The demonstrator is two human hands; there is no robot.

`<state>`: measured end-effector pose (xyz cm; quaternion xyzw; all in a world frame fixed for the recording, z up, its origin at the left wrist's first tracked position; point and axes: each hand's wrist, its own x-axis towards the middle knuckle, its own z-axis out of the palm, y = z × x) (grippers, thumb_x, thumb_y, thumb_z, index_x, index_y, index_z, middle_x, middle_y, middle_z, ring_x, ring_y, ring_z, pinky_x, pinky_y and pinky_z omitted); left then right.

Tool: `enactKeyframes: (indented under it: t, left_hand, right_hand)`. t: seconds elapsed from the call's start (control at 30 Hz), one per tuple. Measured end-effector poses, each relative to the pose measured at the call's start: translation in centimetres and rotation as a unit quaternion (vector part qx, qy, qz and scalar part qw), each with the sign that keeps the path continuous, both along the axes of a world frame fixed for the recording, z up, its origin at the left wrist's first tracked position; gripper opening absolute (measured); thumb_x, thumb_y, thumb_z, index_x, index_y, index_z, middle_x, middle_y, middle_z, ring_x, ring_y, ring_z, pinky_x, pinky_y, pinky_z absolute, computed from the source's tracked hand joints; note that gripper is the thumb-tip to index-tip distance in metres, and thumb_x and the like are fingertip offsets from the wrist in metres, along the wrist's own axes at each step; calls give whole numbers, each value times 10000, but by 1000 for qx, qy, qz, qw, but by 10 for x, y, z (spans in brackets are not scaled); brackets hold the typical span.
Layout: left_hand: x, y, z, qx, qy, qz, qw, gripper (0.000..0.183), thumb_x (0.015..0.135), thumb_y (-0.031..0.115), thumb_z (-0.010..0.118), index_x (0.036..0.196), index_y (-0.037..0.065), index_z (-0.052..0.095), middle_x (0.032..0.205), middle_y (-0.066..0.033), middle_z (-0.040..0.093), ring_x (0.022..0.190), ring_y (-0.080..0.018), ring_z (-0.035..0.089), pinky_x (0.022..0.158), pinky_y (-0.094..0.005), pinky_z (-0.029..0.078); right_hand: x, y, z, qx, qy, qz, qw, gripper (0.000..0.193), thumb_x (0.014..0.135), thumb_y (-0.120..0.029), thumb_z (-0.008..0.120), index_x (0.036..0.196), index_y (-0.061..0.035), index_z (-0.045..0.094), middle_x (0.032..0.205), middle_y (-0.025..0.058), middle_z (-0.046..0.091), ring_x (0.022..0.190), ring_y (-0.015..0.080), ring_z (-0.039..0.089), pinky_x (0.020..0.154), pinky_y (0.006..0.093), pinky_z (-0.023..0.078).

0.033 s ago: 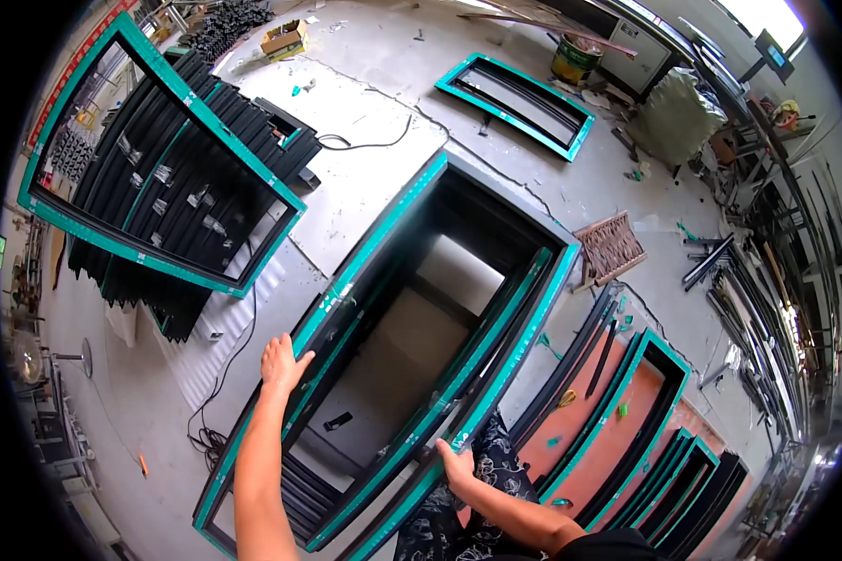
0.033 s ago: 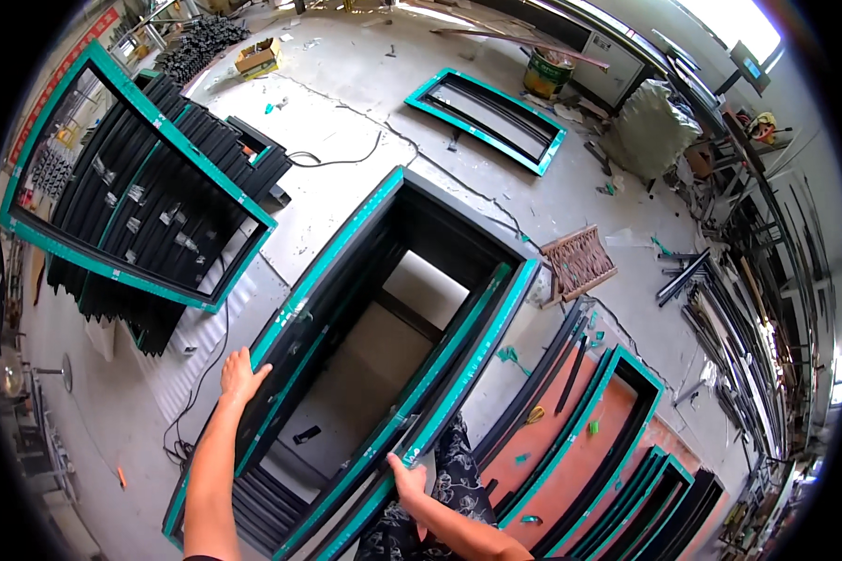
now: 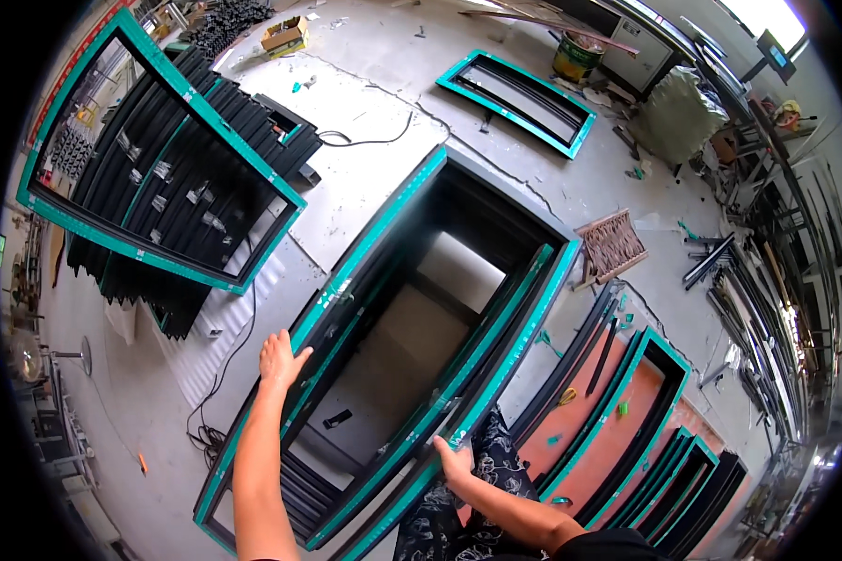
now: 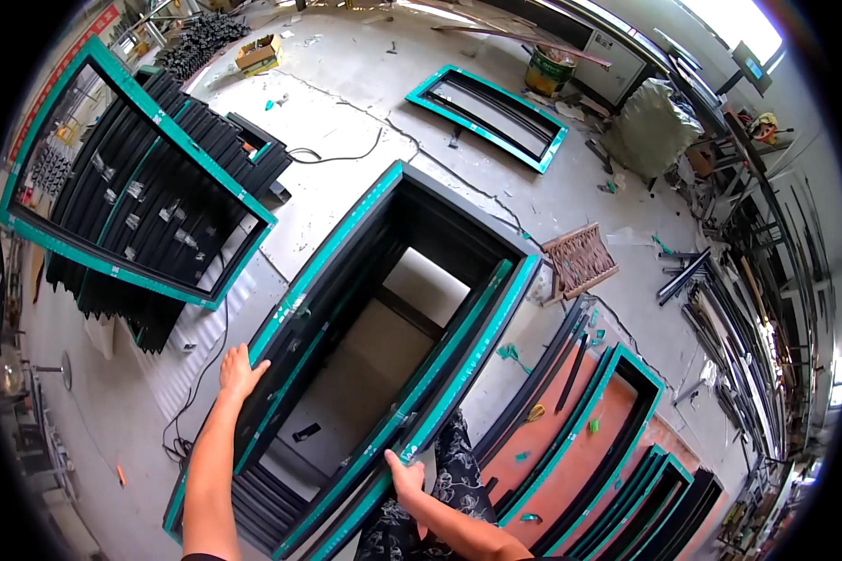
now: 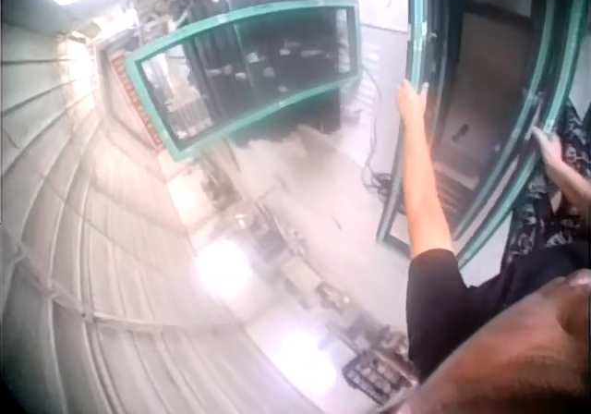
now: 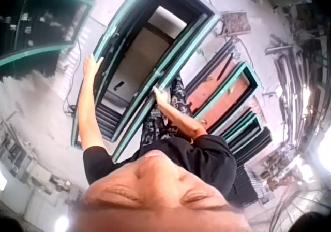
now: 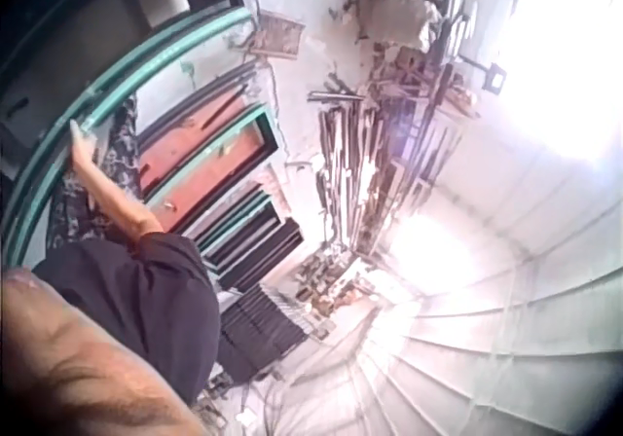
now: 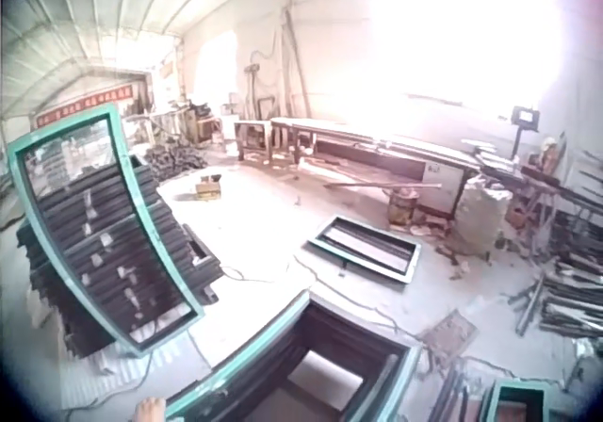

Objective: The person assembles metal window frames by cutting rubber seals with scissors and pressing the seals into the frame grooves by hand. The person handles several window frame components, a roll of green tape, and rubber strips, eventually moving the partially completed frames onto a stack.

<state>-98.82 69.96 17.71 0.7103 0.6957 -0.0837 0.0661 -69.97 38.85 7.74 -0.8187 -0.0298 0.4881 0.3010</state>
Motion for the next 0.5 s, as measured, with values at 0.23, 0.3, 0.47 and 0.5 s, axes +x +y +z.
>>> enactKeyframes:
  t: [0.23, 0.3, 0.47, 0.5]
  left_hand:
    - [-35, 9, -30, -29, 13, 24, 999, 586, 764, 460, 748, 1059, 5, 526, 1000, -196, 583, 995, -369, 581, 873, -447, 488]
    - [-30, 13, -44, -58, -11, 36, 998, 582, 757, 461, 752, 1060, 11, 543, 1023, -196, 603, 1003, -358, 593, 875, -446, 488]
    - [-36, 0, -84, -49, -103, 126, 986, 579, 791, 433, 728, 1168, 32, 547, 1095, -190, 618, 1040, -367, 593, 876, -463, 485]
    - [-38, -9, -76, -42, -123, 145, 981, 648, 795, 422, 728, 1256, 24, 507, 1158, -193, 595, 1094, -376, 563, 913, -460, 469]
  right_hand:
    - [-25, 43, 39, -59, 90, 59, 992, 501, 770, -462, 753, 911, 12, 673, 827, 100, 674, 736, 205, 632, 695, 343, 493]
    - [-17, 45, 35, -79, 210, 86, 971, 464, 803, -448, 741, 922, -19, 612, 717, 28, 549, 613, 145, 523, 567, 309, 399]
    - [11, 33, 22, 31, 183, 106, 977, 435, 809, -334, 769, 1028, -15, 570, 721, -15, 552, 611, 88, 490, 523, 267, 379]
    - [23, 35, 18, -34, 113, 118, 986, 459, 793, -326, 770, 1064, 4, 599, 821, 13, 609, 718, 115, 529, 604, 288, 432]
